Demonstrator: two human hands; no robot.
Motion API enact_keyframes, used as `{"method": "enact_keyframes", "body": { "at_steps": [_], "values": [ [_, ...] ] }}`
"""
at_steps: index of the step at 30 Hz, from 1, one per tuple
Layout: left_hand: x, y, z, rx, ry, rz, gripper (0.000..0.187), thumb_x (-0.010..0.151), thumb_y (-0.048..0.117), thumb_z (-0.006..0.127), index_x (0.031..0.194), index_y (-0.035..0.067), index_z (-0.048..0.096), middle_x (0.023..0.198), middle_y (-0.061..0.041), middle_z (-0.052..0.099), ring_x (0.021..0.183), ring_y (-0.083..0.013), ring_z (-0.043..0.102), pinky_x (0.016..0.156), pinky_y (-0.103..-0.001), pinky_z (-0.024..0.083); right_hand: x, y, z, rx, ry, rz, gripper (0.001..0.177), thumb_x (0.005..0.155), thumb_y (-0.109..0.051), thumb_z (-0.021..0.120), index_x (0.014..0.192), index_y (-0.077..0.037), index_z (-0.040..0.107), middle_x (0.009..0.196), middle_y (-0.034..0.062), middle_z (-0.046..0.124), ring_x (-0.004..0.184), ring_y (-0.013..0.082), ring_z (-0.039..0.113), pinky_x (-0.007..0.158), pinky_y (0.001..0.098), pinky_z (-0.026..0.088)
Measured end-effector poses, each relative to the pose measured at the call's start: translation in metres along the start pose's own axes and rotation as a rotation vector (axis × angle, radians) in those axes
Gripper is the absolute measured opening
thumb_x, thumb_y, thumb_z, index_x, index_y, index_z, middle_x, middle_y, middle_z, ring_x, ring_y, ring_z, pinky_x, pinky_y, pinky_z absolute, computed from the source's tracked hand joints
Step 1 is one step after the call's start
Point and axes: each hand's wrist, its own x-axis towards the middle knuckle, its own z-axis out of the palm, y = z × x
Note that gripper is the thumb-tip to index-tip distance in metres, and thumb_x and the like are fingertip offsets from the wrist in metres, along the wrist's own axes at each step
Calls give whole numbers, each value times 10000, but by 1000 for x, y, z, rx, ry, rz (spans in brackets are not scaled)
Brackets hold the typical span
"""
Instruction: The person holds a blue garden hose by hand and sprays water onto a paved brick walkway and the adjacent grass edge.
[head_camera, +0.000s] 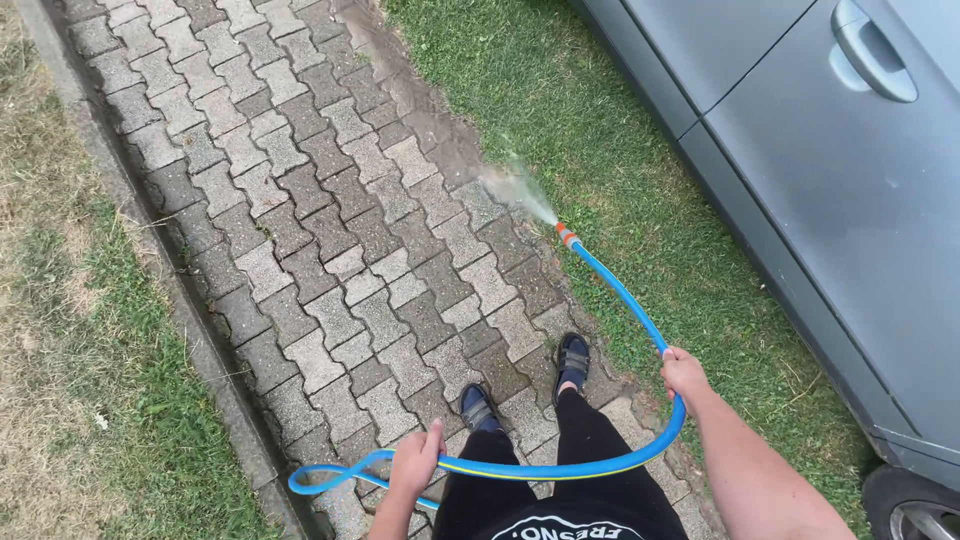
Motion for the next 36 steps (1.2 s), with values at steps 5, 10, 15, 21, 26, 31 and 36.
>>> {"method": "enact_keyframes", "body": {
  "at_steps": [5, 10, 15, 21, 26, 31, 36],
  "values": [
    [4, 97, 19, -10, -23, -53, 700, 973, 596, 334, 578, 160, 713, 639, -28, 710, 723, -224, 694, 755, -373, 483, 43, -32, -55, -63, -31, 36, 376, 1107, -271, 374, 1416, -129, 537, 701, 104, 496, 489, 191, 423, 346, 327, 386],
    [17, 164, 54, -5, -29, 30, 683, 988, 575, 334, 529, 178, 647, 576, -26, 659, 698, -241, 689, 756, -382, 477, 81, -60, -104, -148, -70, 13, 335, 1110, -255, 370, 1278, -81, 602, 624, 101, 477, 435, 208, 412, 342, 351, 406],
    [32, 208, 83, 42, -48, 76, 679, 1010, 547, 330, 532, 188, 653, 564, -38, 667, 738, -274, 714, 805, -394, 493, 103, -86, -136, -233, -134, -14, 335, 1111, -250, 359, 1229, -79, 621, 736, 110, 496, 474, 193, 436, 331, 345, 410],
    [32, 239, 101, 45, -64, 50, 681, 1000, 544, 352, 523, 179, 674, 566, -59, 685, 745, -283, 726, 838, -395, 506, 114, -106, -163, -224, -165, 4, 303, 1120, -234, 373, 1230, -89, 615, 737, 89, 483, 489, 173, 416, 341, 315, 398],
    [33, 240, 111, 75, -58, 56, 683, 1006, 549, 339, 518, 193, 659, 573, -50, 680, 736, -273, 717, 811, -394, 504, 112, -119, -164, -271, -185, -2, 302, 1108, -238, 379, 1233, -100, 617, 680, 62, 465, 461, 167, 398, 349, 322, 385],
    [27, 247, 110, 66, -49, 20, 681, 1006, 547, 361, 522, 186, 676, 581, -55, 677, 734, -282, 710, 808, -398, 505, 113, -131, -161, -318, -198, 10, 436, 1106, -268, 389, 1513, -137, 475, 716, 67, 466, 470, 173, 409, 354, 330, 412],
    [26, 254, 112, 95, -56, -30, 691, 998, 576, 320, 540, 203, 679, 621, -38, 704, 811, -287, 716, 830, -431, 501, 119, -138, -166, -418, -165, -45, 296, 1113, -262, 376, 1180, -94, 610, 719, 86, 509, 460, 198, 476, 359, 328, 439]
  ]
}}
